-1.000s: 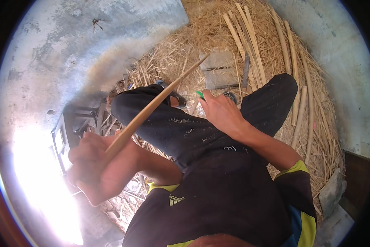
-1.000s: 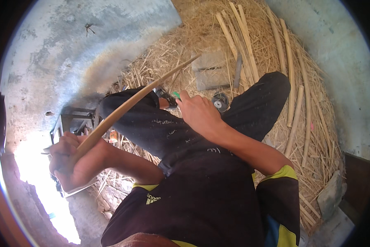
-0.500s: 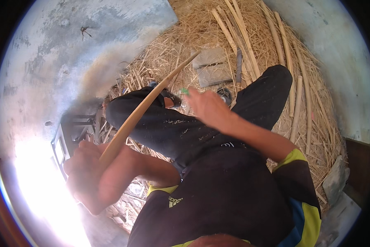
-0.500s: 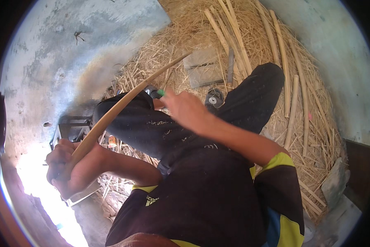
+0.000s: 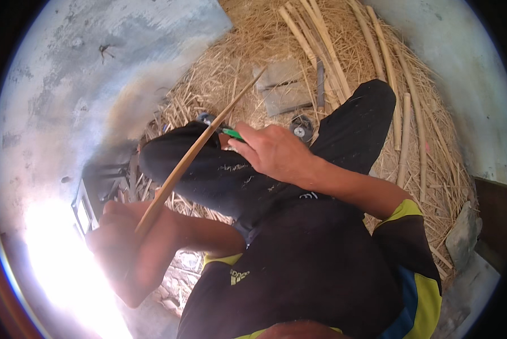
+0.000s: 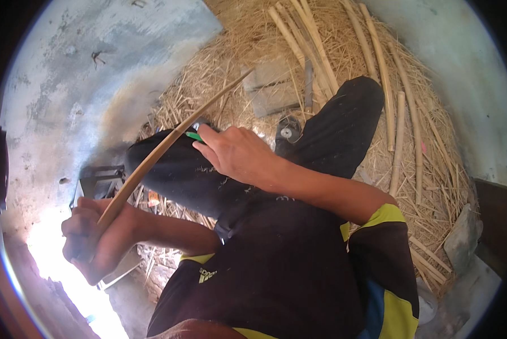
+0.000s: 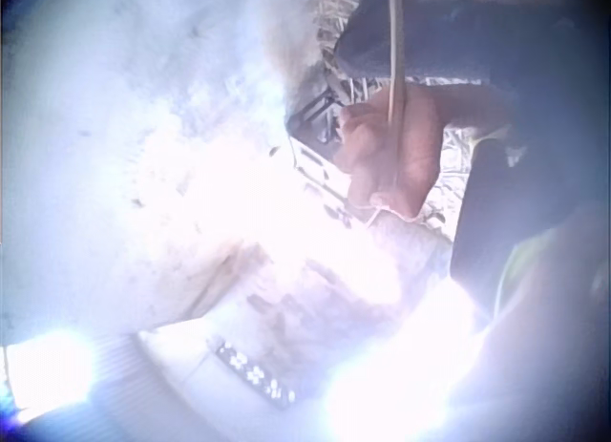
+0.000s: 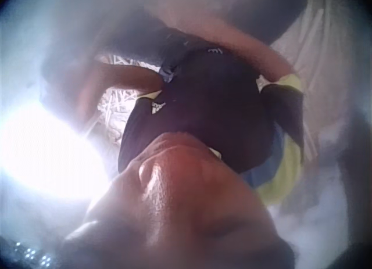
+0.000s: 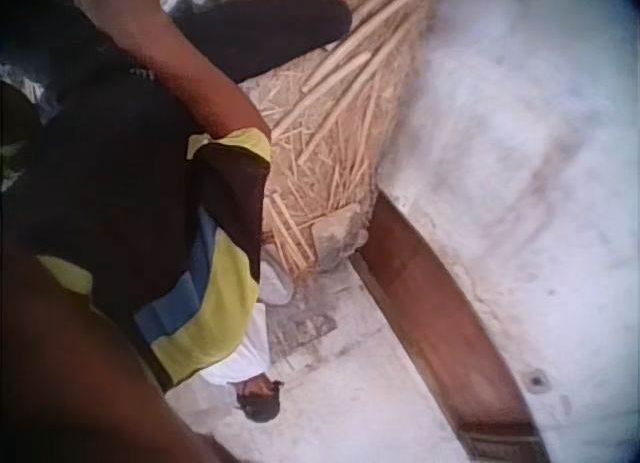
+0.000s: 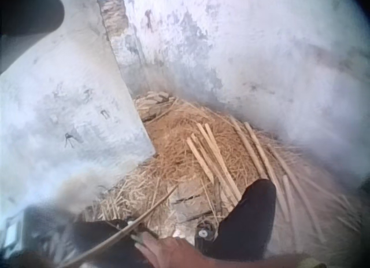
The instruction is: The person sits on a straw-covered floor and uses a green-handled knife to shave thin strips from a long wooden stick. The person holds the stick with their left hand and repeatedly scrapes the knife along its length to remove the outer layer.
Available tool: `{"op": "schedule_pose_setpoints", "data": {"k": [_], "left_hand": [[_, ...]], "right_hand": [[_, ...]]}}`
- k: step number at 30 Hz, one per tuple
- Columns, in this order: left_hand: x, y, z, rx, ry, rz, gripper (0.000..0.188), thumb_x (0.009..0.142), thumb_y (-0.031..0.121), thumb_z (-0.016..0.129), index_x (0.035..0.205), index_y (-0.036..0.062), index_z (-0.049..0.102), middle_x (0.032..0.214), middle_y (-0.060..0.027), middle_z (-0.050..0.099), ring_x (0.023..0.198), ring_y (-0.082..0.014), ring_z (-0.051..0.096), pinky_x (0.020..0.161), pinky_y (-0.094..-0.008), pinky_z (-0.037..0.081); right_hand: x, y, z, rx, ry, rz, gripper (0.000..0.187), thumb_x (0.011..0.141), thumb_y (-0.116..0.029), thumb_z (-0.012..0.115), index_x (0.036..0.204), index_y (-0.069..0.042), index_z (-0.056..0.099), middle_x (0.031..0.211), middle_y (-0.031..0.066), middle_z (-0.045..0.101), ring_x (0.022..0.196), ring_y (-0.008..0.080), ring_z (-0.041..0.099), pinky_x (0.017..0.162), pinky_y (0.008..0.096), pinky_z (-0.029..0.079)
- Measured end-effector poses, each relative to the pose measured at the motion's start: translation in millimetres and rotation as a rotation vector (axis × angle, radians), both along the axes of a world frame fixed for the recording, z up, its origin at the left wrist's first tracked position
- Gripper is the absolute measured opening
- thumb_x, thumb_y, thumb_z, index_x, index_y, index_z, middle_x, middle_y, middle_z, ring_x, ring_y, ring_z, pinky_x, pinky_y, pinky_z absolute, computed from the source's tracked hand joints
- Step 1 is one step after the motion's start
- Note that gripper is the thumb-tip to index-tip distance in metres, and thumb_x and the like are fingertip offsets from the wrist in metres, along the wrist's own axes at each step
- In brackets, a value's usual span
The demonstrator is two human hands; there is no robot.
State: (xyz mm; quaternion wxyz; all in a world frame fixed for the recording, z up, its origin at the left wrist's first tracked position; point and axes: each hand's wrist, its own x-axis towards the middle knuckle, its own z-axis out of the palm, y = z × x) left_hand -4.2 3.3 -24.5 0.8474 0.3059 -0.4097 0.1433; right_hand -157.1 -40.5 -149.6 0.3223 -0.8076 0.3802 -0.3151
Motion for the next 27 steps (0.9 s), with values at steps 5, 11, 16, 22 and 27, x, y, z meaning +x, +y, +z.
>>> {"op": "schedule_pose_setpoints", "data": {"k": [5,11,16,22,27], "left_hand": [[4.9,-4.8,-4.2,-0.253,-0.053,-0.847,0.029,0.074,0.030,0.040,0.052,0.0159,0.026,0.046,0.0015,0.024,0.038,-0.0052,0.013,0.037,-0.0225,0.012],[17.4,3.7,-4.4,-0.105,-0.224,-0.665,0.028,0.073,0.030,0.040,0.053,0.0150,0.027,0.047,0.0012,0.024,0.039,-0.0054,0.009,0.038,-0.0228,0.011],[23.8,-3.7,-4.4,-0.008,-0.202,-0.412,0.023,0.069,0.025,0.038,0.052,0.0146,0.027,0.046,0.0003,0.022,0.039,-0.0061,0.009,0.040,-0.0224,0.011],[16.9,-4.0,-2.1,0.000,-0.115,-0.264,0.021,0.069,0.023,0.036,0.053,0.0150,0.027,0.046,-0.0003,0.023,0.039,-0.0062,0.010,0.040,-0.0225,0.011],[16.5,0.9,0.7,0.037,-0.187,-0.296,0.024,0.072,0.024,0.036,0.053,0.0155,0.023,0.046,0.0003,0.023,0.039,-0.0059,0.011,0.040,-0.0227,0.011]], "right_hand": [[-18.0,-35.4,-18.0,0.160,0.293,-0.130,0.025,0.091,-0.025,0.051,0.094,-0.001,0.049,0.057,0.0209,0.054,0.058,0.0425,0.056,0.051,0.0496,0.044],[-2.0,-3.9,9.8,-0.062,0.103,-0.076,0.023,0.091,-0.026,0.051,0.096,-0.004,0.049,0.054,0.0187,0.053,0.054,0.0404,0.057,0.049,0.0484,0.045],[4.9,-7.3,12.7,-0.048,0.149,-0.103,0.021,0.091,-0.026,0.051,0.095,-0.005,0.051,0.056,0.0179,0.055,0.055,0.0389,0.058,0.047,0.0470,0.045],[-4.5,-18.2,-33.4,-0.089,0.297,-0.261,0.021,0.091,-0.024,0.051,0.094,-0.003,0.051,0.056,0.0172,0.056,0.053,0.0360,0.059,0.046,0.0462,0.045],[-0.7,-4.3,-9.8,-0.039,0.187,-0.134,0.021,0.091,-0.023,0.049,0.095,-0.002,0.051,0.056,0.0188,0.056,0.054,0.0383,0.059,0.050,0.0471,0.047]]}}
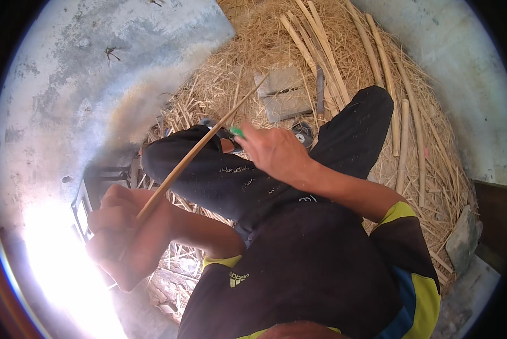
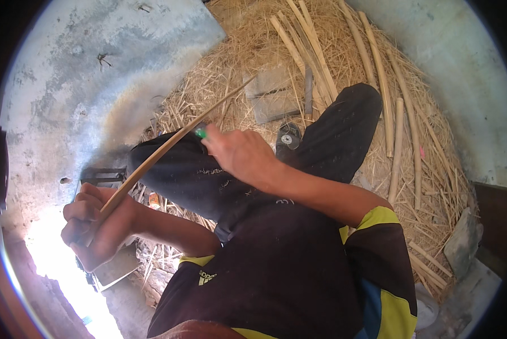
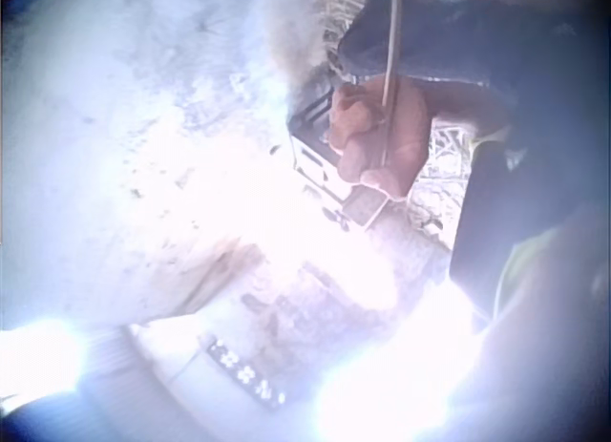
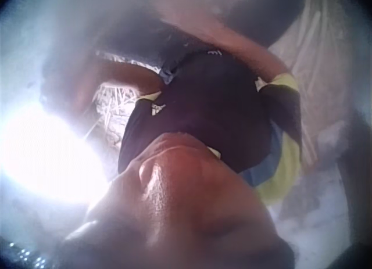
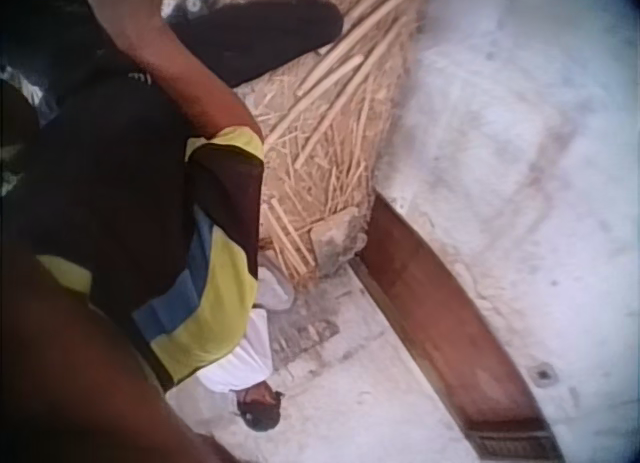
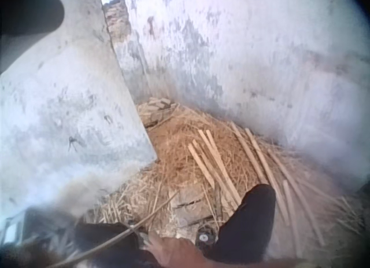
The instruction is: The person sits on a straw-covered floor and uses a green-handled knife to shave thin strips from a long wooden stick. The person holds the stick with their left hand and repeatedly scrapes the knife along its length to remove the outer layer.
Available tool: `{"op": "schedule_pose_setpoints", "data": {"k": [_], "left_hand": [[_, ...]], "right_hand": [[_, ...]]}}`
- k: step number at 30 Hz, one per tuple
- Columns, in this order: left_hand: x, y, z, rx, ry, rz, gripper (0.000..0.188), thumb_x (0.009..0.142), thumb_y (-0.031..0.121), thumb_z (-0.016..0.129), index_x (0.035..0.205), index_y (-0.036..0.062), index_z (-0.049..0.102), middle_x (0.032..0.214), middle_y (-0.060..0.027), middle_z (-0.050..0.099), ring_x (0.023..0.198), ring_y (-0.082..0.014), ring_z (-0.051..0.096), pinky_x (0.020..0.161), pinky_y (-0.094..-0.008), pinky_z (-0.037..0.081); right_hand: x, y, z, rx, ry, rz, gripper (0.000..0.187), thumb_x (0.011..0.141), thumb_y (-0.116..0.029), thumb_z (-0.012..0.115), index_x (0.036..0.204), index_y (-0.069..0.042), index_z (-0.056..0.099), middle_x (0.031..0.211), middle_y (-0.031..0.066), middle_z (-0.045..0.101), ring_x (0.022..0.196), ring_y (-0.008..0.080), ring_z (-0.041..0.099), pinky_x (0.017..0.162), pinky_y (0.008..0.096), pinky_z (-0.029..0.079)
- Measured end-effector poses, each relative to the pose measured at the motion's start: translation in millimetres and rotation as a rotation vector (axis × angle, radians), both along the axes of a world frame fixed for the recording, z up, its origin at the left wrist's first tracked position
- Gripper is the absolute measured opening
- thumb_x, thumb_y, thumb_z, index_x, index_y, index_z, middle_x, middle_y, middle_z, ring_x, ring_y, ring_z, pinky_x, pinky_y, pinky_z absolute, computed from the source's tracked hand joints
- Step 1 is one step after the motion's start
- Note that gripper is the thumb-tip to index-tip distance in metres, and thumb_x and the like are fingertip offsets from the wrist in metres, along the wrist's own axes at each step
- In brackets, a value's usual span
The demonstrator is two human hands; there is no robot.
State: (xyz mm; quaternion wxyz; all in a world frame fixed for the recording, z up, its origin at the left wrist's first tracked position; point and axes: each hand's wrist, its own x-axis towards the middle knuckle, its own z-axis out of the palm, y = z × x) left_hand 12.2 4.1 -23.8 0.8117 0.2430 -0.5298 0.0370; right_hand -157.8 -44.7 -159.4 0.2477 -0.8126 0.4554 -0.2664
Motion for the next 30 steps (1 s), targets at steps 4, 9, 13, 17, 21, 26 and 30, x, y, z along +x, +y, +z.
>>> {"op": "schedule_pose_setpoints", "data": {"k": [4,9,13,17,21,26,30], "left_hand": [[-0.8,-7.6,-3.3,-0.037,0.033,-0.055,0.027,0.073,0.024,0.036,0.053,0.0163,0.020,0.046,0.0010,0.022,0.039,-0.0055,0.010,0.039,-0.0230,0.010],[11.0,1.2,-9.4,0.000,-0.043,-0.133,0.029,0.072,0.023,0.038,0.052,0.0170,0.018,0.046,0.0017,0.020,0.039,-0.0051,0.009,0.039,-0.0233,0.010],[9.3,-4.8,-1.9,-0.116,0.085,-0.270,0.029,0.072,0.024,0.038,0.051,0.0170,0.018,0.046,0.0019,0.020,0.038,-0.0052,0.011,0.038,-0.0219,0.012],[15.0,-4.5,-7.8,-0.057,0.096,-0.069,0.028,0.073,0.024,0.036,0.050,0.0166,0.020,0.046,0.0015,0.021,0.037,-0.0059,0.014,0.037,-0.0203,0.014],[10.5,-5.4,-1.0,-0.014,0.510,0.317,0.027,0.072,0.024,0.035,0.050,0.0163,0.021,0.045,0.0006,0.023,0.037,-0.0069,0.015,0.037,-0.0203,0.014],[-7.6,-18.4,5.4,-0.027,0.433,0.362,0.025,0.070,0.025,0.037,0.050,0.0161,0.023,0.046,-0.0006,0.024,0.037,-0.0077,0.016,0.038,-0.0213,0.012],[51.9,10.5,-1.6,0.157,-0.241,0.412,0.025,0.069,0.024,0.038,0.051,0.0157,0.024,0.046,-0.0012,0.026,0.038,-0.0081,0.017,0.039,-0.0220,0.012]], "right_hand": [[-13.8,-12.4,-28.8,0.092,0.100,-0.077,0.021,0.091,-0.023,0.048,0.096,-0.003,0.050,0.056,0.0200,0.055,0.055,0.0391,0.059,0.052,0.0490,0.047],[-1.3,1.2,-10.0,0.121,0.103,-0.015,0.020,0.091,-0.023,0.048,0.095,-0.003,0.050,0.057,0.0199,0.057,0.057,0.0406,0.059,0.052,0.0481,0.048],[-11.8,-15.7,-19.4,0.069,0.128,0.029,0.023,0.091,-0.023,0.049,0.100,-0.002,0.048,0.057,0.0196,0.056,0.056,0.0394,0.059,0.053,0.0493,0.049],[3.3,-5.9,-25.8,0.135,0.055,0.033,0.026,0.091,-0.022,0.049,0.103,0.001,0.047,0.059,0.0197,0.057,0.057,0.0391,0.060,0.051,0.0478,0.048],[-9.9,-40.5,-54.7,0.145,0.187,-0.045,0.025,0.091,-0.022,0.048,0.102,0.000,0.048,0.058,0.0220,0.055,0.059,0.0407,0.059,0.050,0.0489,0.046],[-2.6,-42.0,-86.4,0.107,0.213,-0.061,0.025,0.092,-0.025,0.047,0.101,-0.002,0.049,0.062,0.0222,0.057,0.062,0.0398,0.060,0.055,0.0501,0.048],[-5.6,-40.8,-71.0,0.234,0.184,-0.049,0.026,0.092,-0.024,0.046,0.102,0.000,0.047,0.062,0.0229,0.057,0.061,0.0415,0.060,0.056,0.0503,0.048]]}}
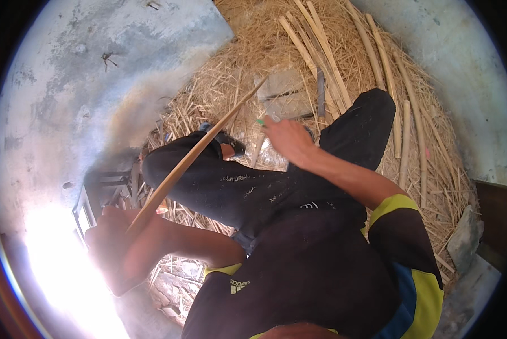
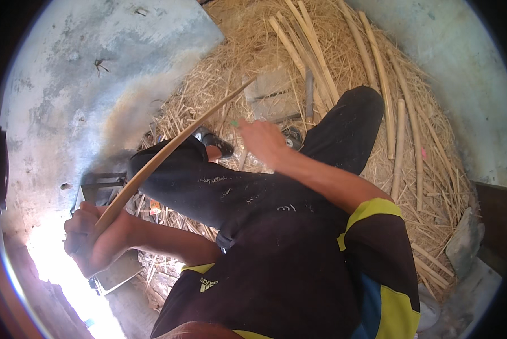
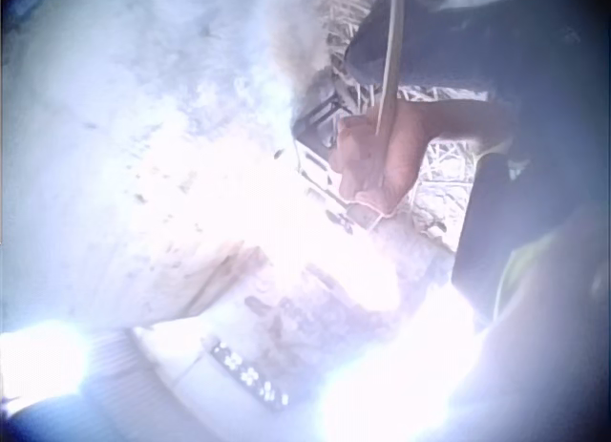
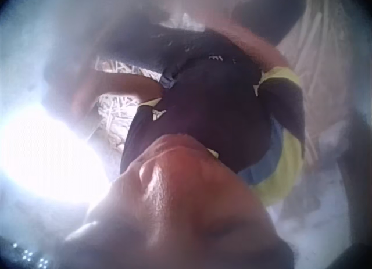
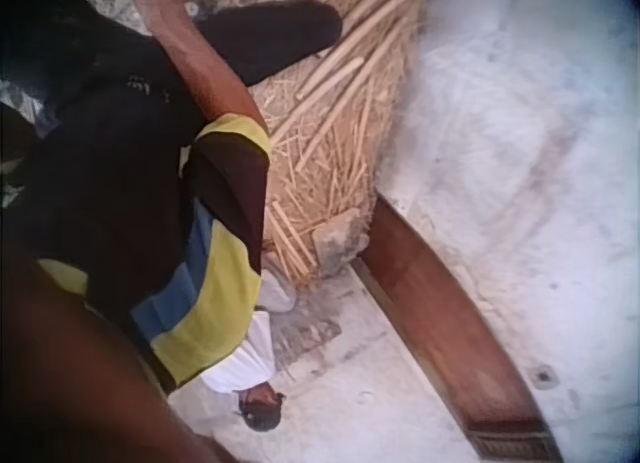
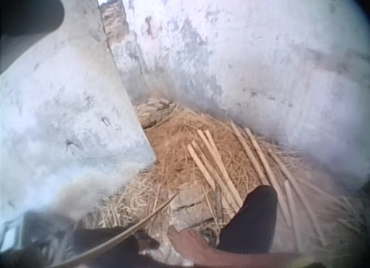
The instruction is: The person sits on a straw-covered floor and uses a green-handled knife to shave thin strips from a long wooden stick. The person holds the stick with their left hand and repeatedly scrapes the knife along its length to remove the outer layer.
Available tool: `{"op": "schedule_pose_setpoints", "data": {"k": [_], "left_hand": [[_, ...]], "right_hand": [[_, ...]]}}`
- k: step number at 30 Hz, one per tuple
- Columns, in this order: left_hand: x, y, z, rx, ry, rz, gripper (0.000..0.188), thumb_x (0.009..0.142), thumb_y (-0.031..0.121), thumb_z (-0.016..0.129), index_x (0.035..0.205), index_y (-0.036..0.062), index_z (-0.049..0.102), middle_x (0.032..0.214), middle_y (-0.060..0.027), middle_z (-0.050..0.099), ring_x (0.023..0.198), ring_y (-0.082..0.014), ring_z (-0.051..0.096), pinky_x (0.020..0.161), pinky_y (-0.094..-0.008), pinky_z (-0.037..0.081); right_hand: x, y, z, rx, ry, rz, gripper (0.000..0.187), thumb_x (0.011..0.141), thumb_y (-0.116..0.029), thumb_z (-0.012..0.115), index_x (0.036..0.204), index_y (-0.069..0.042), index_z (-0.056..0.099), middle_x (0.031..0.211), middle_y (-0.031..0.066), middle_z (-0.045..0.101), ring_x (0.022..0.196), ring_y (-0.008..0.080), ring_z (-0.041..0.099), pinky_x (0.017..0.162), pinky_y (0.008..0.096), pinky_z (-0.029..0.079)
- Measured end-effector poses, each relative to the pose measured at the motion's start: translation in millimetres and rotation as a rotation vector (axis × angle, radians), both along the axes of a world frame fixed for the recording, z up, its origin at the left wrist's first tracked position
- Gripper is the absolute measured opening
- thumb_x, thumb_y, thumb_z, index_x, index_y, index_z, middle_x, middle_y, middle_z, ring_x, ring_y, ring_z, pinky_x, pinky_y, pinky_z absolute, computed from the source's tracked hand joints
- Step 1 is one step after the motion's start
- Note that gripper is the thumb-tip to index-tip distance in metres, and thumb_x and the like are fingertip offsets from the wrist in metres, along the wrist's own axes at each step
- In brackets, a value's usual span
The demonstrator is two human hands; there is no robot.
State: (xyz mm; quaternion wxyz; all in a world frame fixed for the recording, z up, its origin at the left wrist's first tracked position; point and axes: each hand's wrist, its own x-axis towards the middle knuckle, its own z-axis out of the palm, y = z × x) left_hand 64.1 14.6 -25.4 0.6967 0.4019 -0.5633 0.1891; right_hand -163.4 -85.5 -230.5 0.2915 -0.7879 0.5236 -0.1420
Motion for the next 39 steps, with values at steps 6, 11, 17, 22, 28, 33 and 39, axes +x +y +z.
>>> {"op": "schedule_pose_setpoints", "data": {"k": [6,11,17,22,28,33,39], "left_hand": [[-52.4,-28.3,1.8,-0.265,0.497,0.041,0.022,0.071,0.023,0.039,0.053,0.0149,0.029,0.047,-0.0019,0.030,0.038,-0.0101,0.024,0.040,-0.0244,0.020],[-67.0,-39.3,7.3,-0.260,0.517,0.290,0.022,0.078,0.026,0.040,0.061,0.0149,0.034,0.047,0.0000,0.028,0.041,-0.0103,0.026,0.045,-0.0243,0.025],[-64.6,-32.3,-2.2,-0.233,0.464,0.267,0.029,0.084,0.033,0.037,0.060,0.0169,0.031,0.047,0.0032,0.021,0.041,-0.0091,0.022,0.045,-0.0236,0.023],[-72.0,-34.2,-1.0,-0.225,0.424,0.336,0.032,0.085,0.035,0.035,0.060,0.0181,0.028,0.044,0.0036,0.018,0.041,-0.0089,0.021,0.045,-0.0239,0.021],[-69.0,-30.7,0.5,-0.182,0.422,0.194,0.031,0.086,0.035,0.030,0.059,0.0194,0.024,0.041,0.0037,0.015,0.040,-0.0090,0.018,0.044,-0.0237,0.019],[-53.6,-21.0,-9.3,-0.171,0.251,0.028,0.046,0.093,0.042,0.033,0.054,0.0179,0.030,0.044,0.0037,0.022,0.040,-0.0092,0.021,0.041,-0.0265,0.014],[-48.3,-21.7,-13.1,-0.174,0.221,-0.053,0.046,0.093,0.043,0.032,0.055,0.0180,0.029,0.044,0.0042,0.020,0.040,-0.0089,0.018,0.042,-0.0272,0.013]], "right_hand": [[17.0,20.0,14.3,0.135,-0.161,0.028,0.028,0.091,-0.020,0.047,0.106,0.003,0.045,0.067,0.0260,0.057,0.068,0.0443,0.058,0.063,0.0517,0.044],[-5.2,26.6,10.1,0.187,-0.222,-0.088,0.028,0.091,-0.015,0.047,0.110,0.004,0.044,0.072,0.0254,0.058,0.073,0.0432,0.057,0.065,0.0509,0.042],[-6.3,46.6,82.7,0.150,-0.391,-0.061,0.023,0.091,-0.015,0.047,0.109,0.000,0.045,0.068,0.0216,0.058,0.065,0.0409,0.058,0.057,0.0472,0.043],[11.9,65.4,114.1,-0.086,-0.446,0.161,0.021,0.092,-0.020,0.047,0.100,-0.002,0.046,0.064,0.0206,0.058,0.059,0.0390,0.059,0.051,0.0457,0.047],[5.0,41.2,96.7,0.004,-0.236,0.124,0.020,0.092,-0.021,0.047,0.098,-0.002,0.046,0.056,0.0192,0.055,0.056,0.0396,0.057,0.052,0.0485,0.045],[11.3,41.3,87.8,-0.001,-0.223,0.128,0.021,0.093,-0.022,0.046,0.099,-0.002,0.047,0.055,0.0193,0.054,0.053,0.0407,0.055,0.049,0.0498,0.042],[16.8,33.1,79.2,-0.098,-0.240,0.107,0.024,0.093,-0.023,0.046,0.102,-0.001,0.048,0.057,0.0212,0.056,0.054,0.0424,0.056,0.051,0.0507,0.045]]}}
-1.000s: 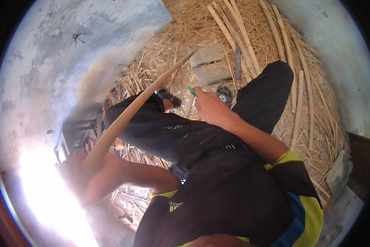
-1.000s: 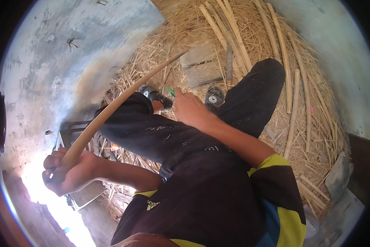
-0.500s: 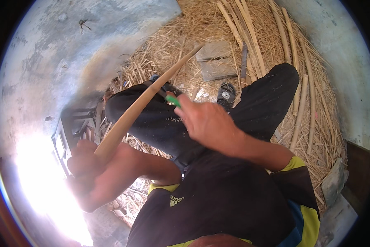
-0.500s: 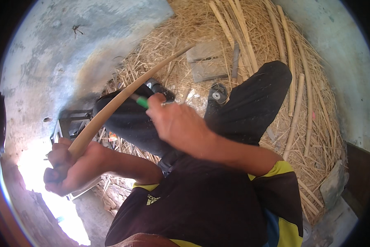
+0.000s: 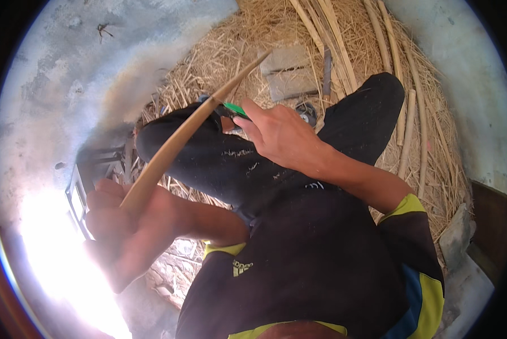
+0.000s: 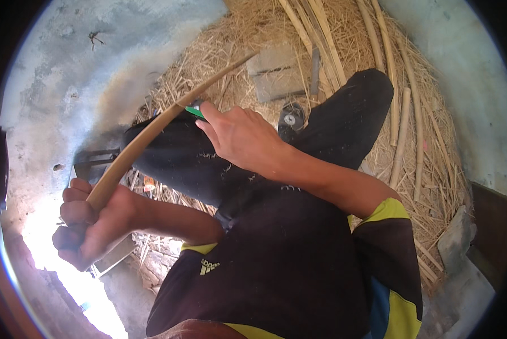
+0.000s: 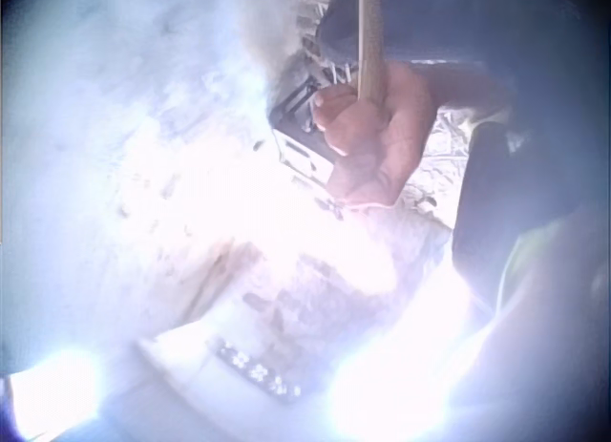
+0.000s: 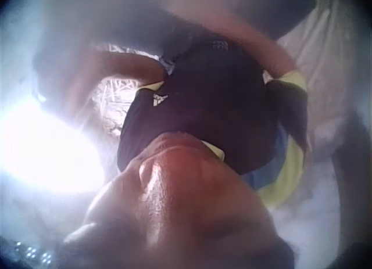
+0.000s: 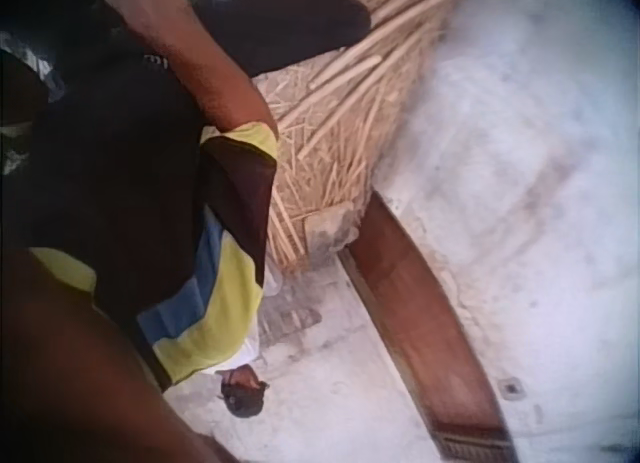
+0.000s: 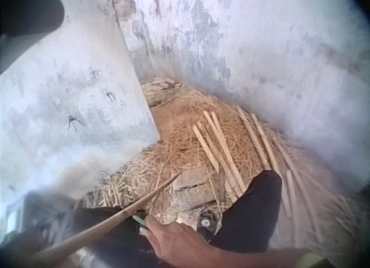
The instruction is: The person sits on a straw-covered floor and uses a green-handled knife to shave thin strips from a long wooden stick. The person holds the stick with their left hand and repeatedly scrapes the knife along its length to remove the outer layer.
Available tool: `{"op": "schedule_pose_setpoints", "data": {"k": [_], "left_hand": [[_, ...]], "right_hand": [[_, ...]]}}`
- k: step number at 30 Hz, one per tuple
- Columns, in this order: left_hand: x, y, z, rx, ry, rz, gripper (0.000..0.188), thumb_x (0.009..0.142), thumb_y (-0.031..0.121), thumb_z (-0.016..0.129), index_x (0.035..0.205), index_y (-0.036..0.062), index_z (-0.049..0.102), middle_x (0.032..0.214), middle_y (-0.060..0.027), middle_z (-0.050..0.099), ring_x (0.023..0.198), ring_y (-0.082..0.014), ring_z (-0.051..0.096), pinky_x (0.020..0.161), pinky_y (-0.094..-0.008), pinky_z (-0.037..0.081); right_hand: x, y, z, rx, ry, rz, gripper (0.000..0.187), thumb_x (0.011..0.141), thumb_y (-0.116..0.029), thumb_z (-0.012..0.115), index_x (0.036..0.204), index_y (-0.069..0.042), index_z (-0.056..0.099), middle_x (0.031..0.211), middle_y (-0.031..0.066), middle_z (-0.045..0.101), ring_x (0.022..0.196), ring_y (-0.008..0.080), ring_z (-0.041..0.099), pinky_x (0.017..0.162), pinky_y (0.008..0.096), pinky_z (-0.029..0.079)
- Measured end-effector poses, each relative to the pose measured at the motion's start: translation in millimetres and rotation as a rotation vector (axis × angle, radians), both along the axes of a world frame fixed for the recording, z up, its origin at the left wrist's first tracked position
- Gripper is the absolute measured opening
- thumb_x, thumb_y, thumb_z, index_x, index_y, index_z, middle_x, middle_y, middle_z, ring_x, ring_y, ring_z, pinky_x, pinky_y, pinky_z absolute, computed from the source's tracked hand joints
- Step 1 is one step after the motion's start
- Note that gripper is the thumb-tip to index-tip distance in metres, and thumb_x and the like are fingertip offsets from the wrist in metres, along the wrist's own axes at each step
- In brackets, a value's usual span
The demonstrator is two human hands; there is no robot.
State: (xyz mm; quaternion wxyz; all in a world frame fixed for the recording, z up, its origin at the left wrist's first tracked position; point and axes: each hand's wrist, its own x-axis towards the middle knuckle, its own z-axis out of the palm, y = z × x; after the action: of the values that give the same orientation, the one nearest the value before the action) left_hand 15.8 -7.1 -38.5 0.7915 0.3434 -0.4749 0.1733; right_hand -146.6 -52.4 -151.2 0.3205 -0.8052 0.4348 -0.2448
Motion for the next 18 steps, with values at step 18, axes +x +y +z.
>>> {"op": "schedule_pose_setpoints", "data": {"k": [18], "left_hand": [[1.9,0.6,2.1,-0.005,0.159,0.034,0.036,0.081,0.038,0.036,0.055,0.0211,0.018,0.043,0.0047,0.007,0.042,-0.0075,0.010,0.044,-0.0251,0.010]], "right_hand": [[-2.2,-27.1,-54.3,0.015,0.146,-0.086,0.024,0.092,-0.025,0.047,0.100,-0.002,0.049,0.060,0.0230,0.056,0.060,0.0442,0.058,0.055,0.0518,0.045]]}}
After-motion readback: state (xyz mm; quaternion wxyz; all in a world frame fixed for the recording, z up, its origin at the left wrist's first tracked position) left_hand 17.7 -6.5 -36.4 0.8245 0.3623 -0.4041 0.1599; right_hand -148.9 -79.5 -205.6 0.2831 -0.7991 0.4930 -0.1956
